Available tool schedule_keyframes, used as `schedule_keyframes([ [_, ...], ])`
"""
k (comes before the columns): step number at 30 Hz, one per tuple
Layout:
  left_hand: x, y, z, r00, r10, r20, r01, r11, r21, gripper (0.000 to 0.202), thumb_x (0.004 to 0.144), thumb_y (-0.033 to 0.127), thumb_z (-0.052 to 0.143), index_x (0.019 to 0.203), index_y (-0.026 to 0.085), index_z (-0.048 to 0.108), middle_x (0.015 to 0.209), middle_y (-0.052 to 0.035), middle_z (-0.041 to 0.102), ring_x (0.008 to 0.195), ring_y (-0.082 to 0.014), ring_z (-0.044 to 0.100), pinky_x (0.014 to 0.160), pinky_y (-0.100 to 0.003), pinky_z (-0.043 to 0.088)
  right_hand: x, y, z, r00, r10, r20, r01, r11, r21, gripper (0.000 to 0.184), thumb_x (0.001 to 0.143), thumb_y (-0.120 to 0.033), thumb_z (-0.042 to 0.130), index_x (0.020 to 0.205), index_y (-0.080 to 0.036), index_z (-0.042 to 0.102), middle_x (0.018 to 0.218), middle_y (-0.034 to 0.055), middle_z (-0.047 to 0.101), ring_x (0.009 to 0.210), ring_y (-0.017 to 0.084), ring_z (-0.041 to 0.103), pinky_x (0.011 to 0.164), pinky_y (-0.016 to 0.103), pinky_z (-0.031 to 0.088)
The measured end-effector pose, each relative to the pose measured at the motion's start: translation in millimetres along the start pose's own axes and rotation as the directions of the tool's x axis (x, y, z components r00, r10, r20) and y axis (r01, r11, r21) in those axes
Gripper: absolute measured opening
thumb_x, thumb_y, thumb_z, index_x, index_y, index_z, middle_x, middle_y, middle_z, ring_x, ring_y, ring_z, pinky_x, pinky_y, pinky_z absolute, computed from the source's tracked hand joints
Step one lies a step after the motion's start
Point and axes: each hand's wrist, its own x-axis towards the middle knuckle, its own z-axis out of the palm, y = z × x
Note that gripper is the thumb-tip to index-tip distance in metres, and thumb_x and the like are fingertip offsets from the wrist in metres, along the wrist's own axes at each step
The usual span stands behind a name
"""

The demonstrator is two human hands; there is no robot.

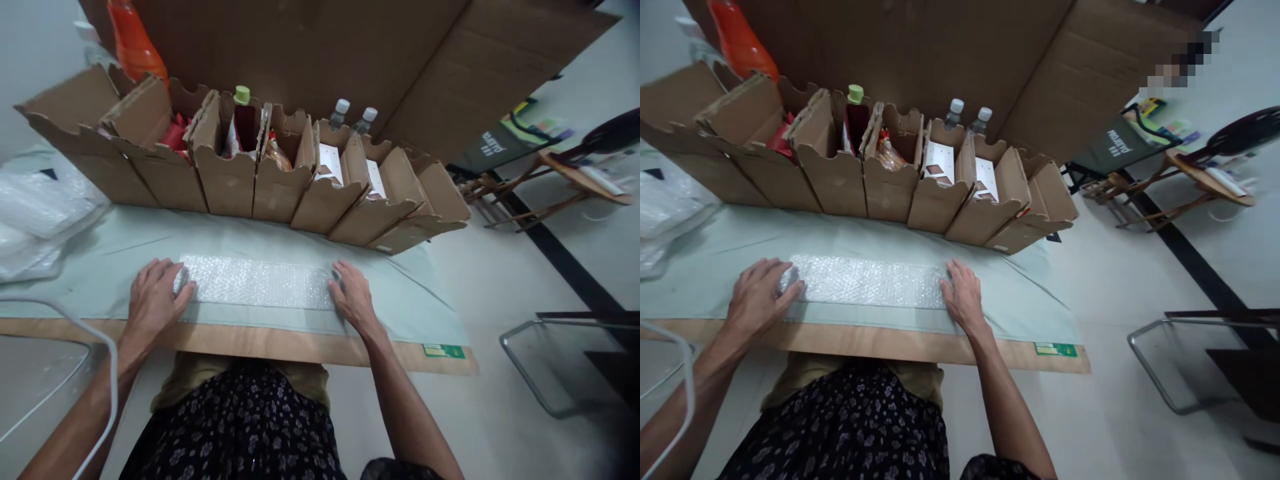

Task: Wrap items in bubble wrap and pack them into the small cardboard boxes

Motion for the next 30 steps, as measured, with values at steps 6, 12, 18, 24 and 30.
schedule_keyframes([
  [6, 3.3, 6.5, 4.7, 0.991, -0.128, 0.045, 0.125, 0.99, 0.061, 0.046, 0.092, 0.044, 0.048, 0.116, 0.009, 0.068, 0.141, -0.0251, 0.058, 0.142, -0.0434, 0.042, 0.115, -0.059, 0.037, 20.6, -13.1, 13.7, 0.995, -0.04, 0.088, 0.042, 0.999, -0.011, 0.028, 0.092, -0.03, 0.058, 0.114, -0.016, 0.07, 0.141, 0.0193, 0.063, 0.129, 0.036, 0.057, 0.102, 0.051, 0.045],
  [12, 7.4, 19.4, -4.1, 0.979, -0.201, 0.021, 0.202, 0.969, -0.141, 0.027, 0.086, 0.037, 0.051, 0.095, 0.016, 0.066, 0.13, -0.0201, 0.066, 0.132, -0.0382, 0.056, 0.112, -0.053, 0.043, 10.8, -34.2, -2.6, 1.0, 0.004, 0.026, -0.01, 0.972, 0.234, 0.013, 0.089, -0.031, 0.059, 0.087, -0.021, 0.066, 0.114, 0.0125, 0.075, 0.107, 0.029, 0.068, 0.094, 0.043, 0.05],
  [18, 10.1, 23.2, -29.3, 0.919, -0.377, 0.113, 0.392, 0.846, -0.362, 0.051, 0.078, 0.051, 0.06, 0.117, 0.019, 0.065, 0.106, -0.0088, 0.073, 0.089, -0.0257, 0.07, 0.086, -0.04, 0.056, -18.7, -49.9, -36.6, 0.967, 0.224, 0.123, -0.253, 0.782, 0.57, 0.026, 0.085, -0.043, 0.067, 0.1, -0.021, 0.067, 0.084, 0.0019, 0.071, 0.067, 0.017, 0.063, 0.066, 0.029, 0.05],
  [24, 25.3, 36.7, -32.5, 0.924, -0.345, 0.165, 0.381, 0.796, -0.47, 0.07, 0.077, 0.047, 0.063, 0.14, 0.017, 0.056, 0.092, -0.0048, 0.07, 0.078, -0.0198, 0.065, 0.078, -0.034, 0.056, -56.0, -58.8, -42.1, 0.903, 0.339, 0.265, -0.422, 0.575, 0.701, 0.044, 0.083, -0.043, 0.072, 0.12, -0.02, 0.064, 0.083, 0.0016, 0.068, 0.073, 0.017, 0.062, 0.067, 0.03, 0.051],
  [30, 73.1, 60.5, -26.6, 0.973, -0.186, 0.136, 0.228, 0.86, -0.457, 0.069, 0.079, 0.039, 0.06, 0.143, 0.015, 0.055, 0.097, -0.0065, 0.071, 0.083, -0.0215, 0.066, 0.086, -0.038, 0.054, -85.1, -65.2, -41.7, 0.842, 0.415, 0.344, -0.521, 0.461, 0.718, 0.057, 0.083, -0.048, 0.075, 0.131, -0.019, 0.061, 0.086, 0.0027, 0.069, 0.073, 0.017, 0.06, 0.067, 0.029, 0.049],
])
